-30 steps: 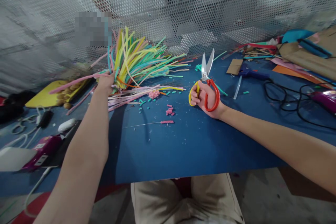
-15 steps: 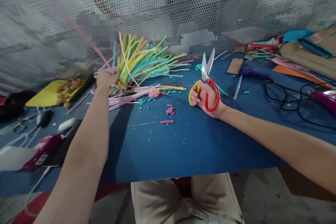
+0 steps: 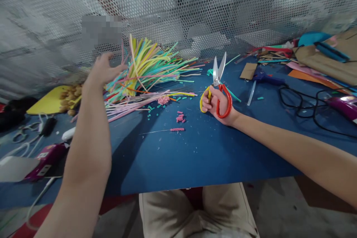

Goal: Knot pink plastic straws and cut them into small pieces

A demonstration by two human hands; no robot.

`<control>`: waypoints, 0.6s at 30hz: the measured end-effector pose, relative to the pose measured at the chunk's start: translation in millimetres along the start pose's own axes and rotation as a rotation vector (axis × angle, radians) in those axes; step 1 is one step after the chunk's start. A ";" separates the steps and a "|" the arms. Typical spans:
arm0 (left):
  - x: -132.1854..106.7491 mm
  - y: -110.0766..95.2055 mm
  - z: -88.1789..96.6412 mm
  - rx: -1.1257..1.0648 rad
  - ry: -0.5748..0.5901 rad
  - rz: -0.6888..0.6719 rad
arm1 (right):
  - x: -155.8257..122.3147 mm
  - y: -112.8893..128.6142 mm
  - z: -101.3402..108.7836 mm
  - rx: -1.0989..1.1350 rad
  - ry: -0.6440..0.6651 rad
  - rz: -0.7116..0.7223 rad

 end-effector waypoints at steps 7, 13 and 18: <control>1.3 -73.2 -61.4 0.260 0.196 -0.337 | 1.0 -0.3 -0.6 0.012 0.022 0.001; 31.1 -60.7 -101.1 0.317 0.284 -0.160 | 0.8 0.0 -3.0 0.015 0.029 0.015; 25.1 -63.3 -109.3 0.307 0.132 -0.178 | 1.6 0.4 -3.6 0.020 0.019 0.011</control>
Point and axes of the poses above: each hand's wrist, its own x-axis towards the middle knuckle, its own z-axis out of the back of the hand, y = z × x, the point moved 1 cm from there along x, towards the middle knuckle, and after that the axes turned 4 degrees about x, right-handed, at the moved point
